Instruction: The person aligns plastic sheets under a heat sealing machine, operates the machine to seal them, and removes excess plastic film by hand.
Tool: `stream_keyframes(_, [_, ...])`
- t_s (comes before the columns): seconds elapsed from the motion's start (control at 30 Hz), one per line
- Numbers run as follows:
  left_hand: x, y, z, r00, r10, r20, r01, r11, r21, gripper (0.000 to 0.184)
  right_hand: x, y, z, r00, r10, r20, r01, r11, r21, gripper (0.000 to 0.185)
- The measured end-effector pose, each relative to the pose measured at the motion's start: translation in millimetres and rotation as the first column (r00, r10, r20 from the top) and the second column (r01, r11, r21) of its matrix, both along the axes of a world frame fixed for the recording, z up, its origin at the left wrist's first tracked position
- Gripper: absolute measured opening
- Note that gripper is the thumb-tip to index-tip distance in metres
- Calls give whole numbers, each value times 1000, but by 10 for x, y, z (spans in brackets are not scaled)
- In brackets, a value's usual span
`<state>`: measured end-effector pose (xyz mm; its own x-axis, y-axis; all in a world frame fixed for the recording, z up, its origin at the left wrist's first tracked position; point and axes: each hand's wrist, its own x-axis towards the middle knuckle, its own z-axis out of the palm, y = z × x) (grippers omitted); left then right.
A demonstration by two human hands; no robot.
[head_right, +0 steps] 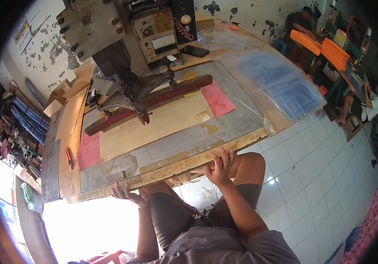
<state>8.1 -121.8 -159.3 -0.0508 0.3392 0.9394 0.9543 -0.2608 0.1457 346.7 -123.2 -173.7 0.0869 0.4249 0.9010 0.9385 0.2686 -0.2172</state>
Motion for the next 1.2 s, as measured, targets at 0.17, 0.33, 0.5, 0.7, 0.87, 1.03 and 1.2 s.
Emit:
stream_keyframes(0.17, [17, 6, 28, 1000, -9, 3, 9, 1000, 10, 49, -1, -19, 4, 1000, 4, -9, -4, 1000, -13, 56])
stream_keyframes(0.33, [18, 11, 31, 1000, -25, 7, 24, 1000, 14, 49, 1, -14, -9, 1000, 9, -14, -10, 1000, -14, 55])
stream_keyframes(0.5, [30, 5, 50, 1000, -24, 8, 24, 1000, 12, 48, -2, -23, 12, 1000, 2, -5, -2, 1000, -18, 54])
stream_keyframes(0.7, [18, 13, 30, 1000, -20, 6, 20, 1000, 18, 48, 13, -9, -31, 1000, -6, 8, 6, 1000, -15, 55])
stream_keyframes(0.87, [38, -39, 23, 1000, -14, 26, 15, 999, -36, 56, 19, 43, -78, 1000, 6, -3, -6, 1000, 19, 56])
stream_keyframes(1.03, [176, -367, -51, 998, -22, 57, 36, 969, -244, 76, 50, 111, -135, 998, -37, 50, 34, 997, 70, 55])
stream_keyframes(1.2, [132, -977, 144, 991, -19, 130, 120, 538, -834, 87, 37, 61, -113, 1000, -16, 21, 15, 1000, 27, 54])
